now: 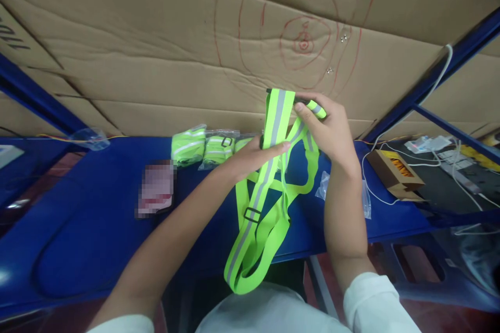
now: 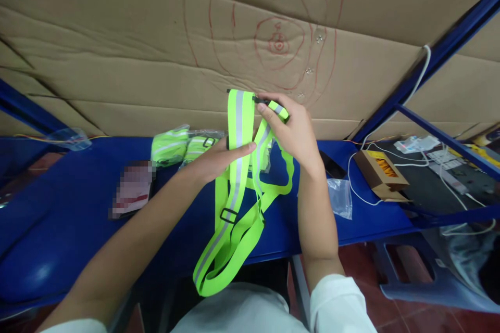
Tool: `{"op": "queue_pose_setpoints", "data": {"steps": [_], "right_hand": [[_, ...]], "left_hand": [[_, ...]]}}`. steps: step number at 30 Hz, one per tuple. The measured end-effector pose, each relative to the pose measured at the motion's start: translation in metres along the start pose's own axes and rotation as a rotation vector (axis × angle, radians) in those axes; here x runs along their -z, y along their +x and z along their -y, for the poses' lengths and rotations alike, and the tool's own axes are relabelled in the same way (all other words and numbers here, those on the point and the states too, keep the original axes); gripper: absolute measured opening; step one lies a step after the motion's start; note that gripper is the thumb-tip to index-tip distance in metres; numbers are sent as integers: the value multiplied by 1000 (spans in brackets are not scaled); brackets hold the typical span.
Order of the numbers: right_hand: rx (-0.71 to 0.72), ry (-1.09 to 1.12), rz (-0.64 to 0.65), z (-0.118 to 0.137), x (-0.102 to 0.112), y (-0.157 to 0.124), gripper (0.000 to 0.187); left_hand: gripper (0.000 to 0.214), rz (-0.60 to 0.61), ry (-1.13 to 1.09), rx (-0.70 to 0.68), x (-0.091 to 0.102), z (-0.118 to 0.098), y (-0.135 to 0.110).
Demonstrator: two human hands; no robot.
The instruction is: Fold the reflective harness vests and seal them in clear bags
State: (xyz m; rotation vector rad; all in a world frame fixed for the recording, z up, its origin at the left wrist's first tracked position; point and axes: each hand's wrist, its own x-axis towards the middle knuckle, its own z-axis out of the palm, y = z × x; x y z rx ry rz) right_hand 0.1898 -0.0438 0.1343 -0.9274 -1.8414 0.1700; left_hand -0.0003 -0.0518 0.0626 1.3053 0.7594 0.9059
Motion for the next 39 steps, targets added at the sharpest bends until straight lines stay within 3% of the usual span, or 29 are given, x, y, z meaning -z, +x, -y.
{"op": "queue_pose_setpoints", "data": {"steps": [7,11,13,17,21,25,28,33,36,39], "right_hand": [[-47,165,172,8,-1,-3,35],[-54,236,198,13,-3,-3,31],[-32,238,173,13,-3,-3,30],[19,224,29,12,-7,-1,30],[-35,318,32,8,-17,-1,30],[-108,426,80,5,-30,-1,34],[-122,465,116,6,-34,-2,36],[-157,335,91,9,-23,-4,39],[-143,159,34,9,-10,-4,32],[-188,75,93,7,0,-5,39]], "left_hand": [[55,92,9,-59,1,14,6],[54,138,-2,-93,-1,13,5],[55,69,27,-134,-2,9,4],[53,-203,51,-237,-6,1,2],[51,-149,-60,-165,-11,4,4],[50,-225,-54,-248,-10,11,10],[55,-99,-26,-242,-3,11,12],[45,184,-20,-84,3,4,4],[41,195,102,-57,9,-4,0],[38,241,322,-43,20,-12,-2]]}}
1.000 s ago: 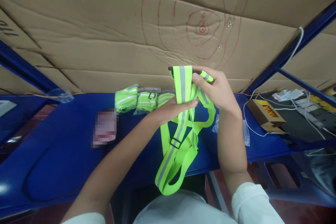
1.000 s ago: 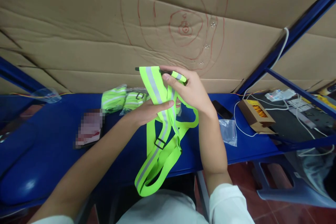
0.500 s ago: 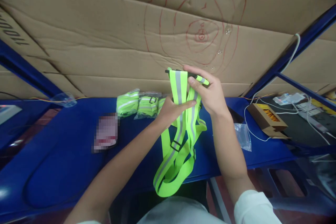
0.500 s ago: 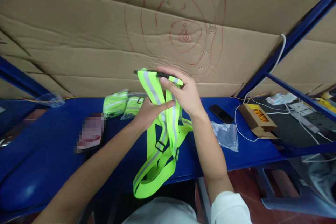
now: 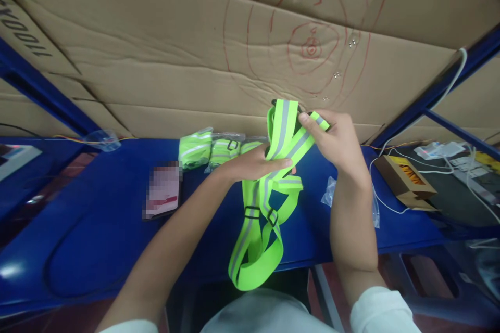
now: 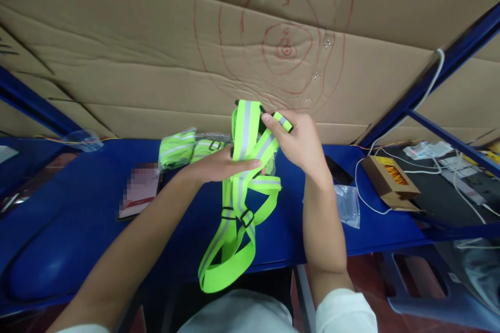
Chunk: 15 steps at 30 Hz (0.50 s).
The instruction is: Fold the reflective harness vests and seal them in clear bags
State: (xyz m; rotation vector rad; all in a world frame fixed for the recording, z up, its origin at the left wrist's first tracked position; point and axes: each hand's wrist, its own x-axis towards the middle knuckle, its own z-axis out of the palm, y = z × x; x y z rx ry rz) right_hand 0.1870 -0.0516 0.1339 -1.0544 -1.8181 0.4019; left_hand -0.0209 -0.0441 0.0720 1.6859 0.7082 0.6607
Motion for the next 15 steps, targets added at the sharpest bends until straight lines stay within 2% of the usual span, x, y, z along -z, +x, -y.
{"op": "queue_pose_setpoints", "data": {"steps": [3,7,9,12,15], "right_hand": [[-129,128,106,-8,1,2,37],[-328,415,253,-23,-6,9,36],[-376,509,300,-29,-9,12,41],[-301,419,217,-32,-8,12,43],[-104,156,52,-27,-2,9,32]], "left_hand": [[36,88,46,8,7,-1,-4],[33,177,-66,-15,1,1,-3],[35,219,-136,-34,-1,4,0],[39,215,-143,-18,5,11,3],[47,122,-21,52,21,15,2]]}}
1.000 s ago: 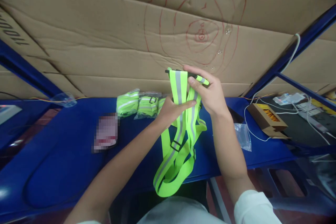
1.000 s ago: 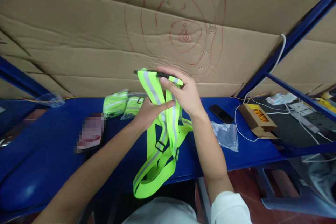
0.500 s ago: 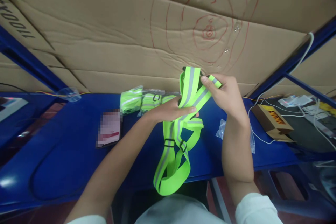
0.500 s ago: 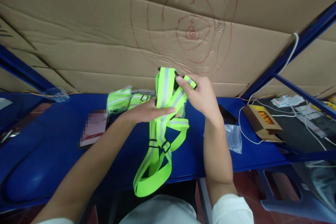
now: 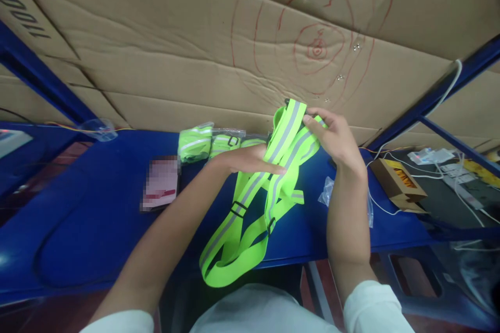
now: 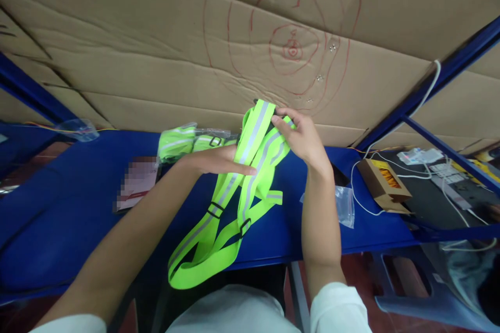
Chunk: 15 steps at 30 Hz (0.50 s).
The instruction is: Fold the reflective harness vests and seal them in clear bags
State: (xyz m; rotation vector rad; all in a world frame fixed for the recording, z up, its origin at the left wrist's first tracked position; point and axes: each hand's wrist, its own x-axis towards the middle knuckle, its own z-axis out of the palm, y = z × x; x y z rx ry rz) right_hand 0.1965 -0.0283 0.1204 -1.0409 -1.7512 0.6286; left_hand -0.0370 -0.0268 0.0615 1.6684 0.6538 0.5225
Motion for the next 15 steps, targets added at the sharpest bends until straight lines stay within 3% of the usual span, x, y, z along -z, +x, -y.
{"op": "queue_pose_setpoints", "data": {"steps": [2,5,7,12,15], "right_hand": [[126,-130,-43,7,2,-3,24],[249,-254,-55,16,0,-7,17],[283,-306,-56,20,-5,-9,18],[341,-298,-120,18,-20,-8,22],[385,-282,-144,15,-27,-7,25]], "left_hand": [[58,-121,-22,-20,8,-3,-3],[73,-334,-133,-243,10,-15,-6],[71,-424,-137,-355,6,-23,-4],[42,-630,91,-330,-7,-29,1],[41,-665,123,-258,-13,-26,2]]}}
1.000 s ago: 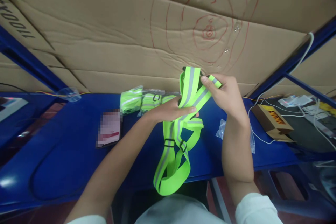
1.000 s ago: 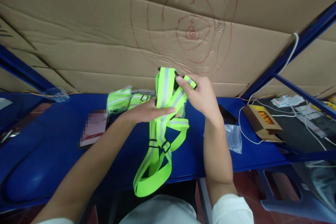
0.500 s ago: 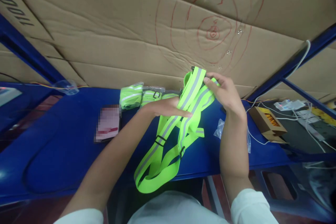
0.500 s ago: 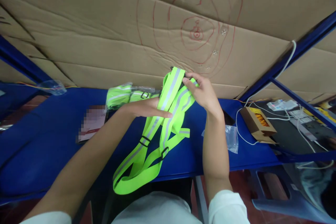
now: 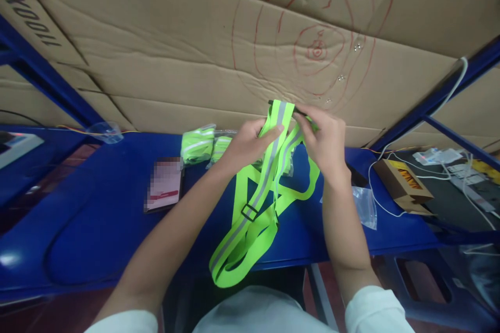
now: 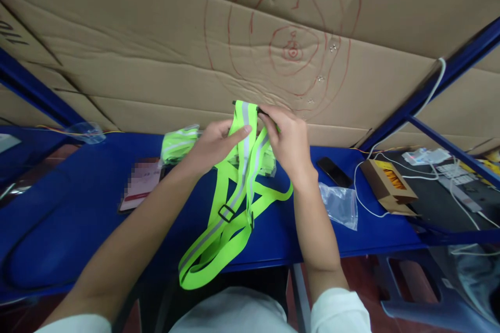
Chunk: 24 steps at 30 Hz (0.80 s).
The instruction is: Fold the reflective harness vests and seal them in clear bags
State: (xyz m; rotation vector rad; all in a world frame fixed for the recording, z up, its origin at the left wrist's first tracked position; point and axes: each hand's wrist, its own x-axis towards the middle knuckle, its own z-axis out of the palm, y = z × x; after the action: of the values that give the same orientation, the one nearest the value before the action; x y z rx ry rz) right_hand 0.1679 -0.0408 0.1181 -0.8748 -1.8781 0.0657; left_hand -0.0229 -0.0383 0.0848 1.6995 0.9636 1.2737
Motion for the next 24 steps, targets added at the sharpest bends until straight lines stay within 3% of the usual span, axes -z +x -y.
{"op": "queue_pose_setpoints", "data": {"steps": [5,8,10,12,15,19,24], "right_hand": [[-12,82,28,1,-7,2,27],[-138,203,-52,-7,-13,3,51],[-290,292,19,-14,-17,4,56],[-431,413,182,-21,-21,3,52],[-569,607,294,-23,-24,1,50],[-654,711,195,-19,-27,1,48],[-648,818,165,-14,-35,2,45]], "left_hand": [[40,-21,-145,42,-5,-2,-4],[41,-43,-368,67,-5,-6,-2],[40,-69,-462,69,-3,-8,0],[39,-96,-484,78,-1,-9,2],[41,-113,-462,125,2,-7,4],[42,-85,-325,102,0,-3,5],[38,-106,-71,7,-1,0,2]]}}
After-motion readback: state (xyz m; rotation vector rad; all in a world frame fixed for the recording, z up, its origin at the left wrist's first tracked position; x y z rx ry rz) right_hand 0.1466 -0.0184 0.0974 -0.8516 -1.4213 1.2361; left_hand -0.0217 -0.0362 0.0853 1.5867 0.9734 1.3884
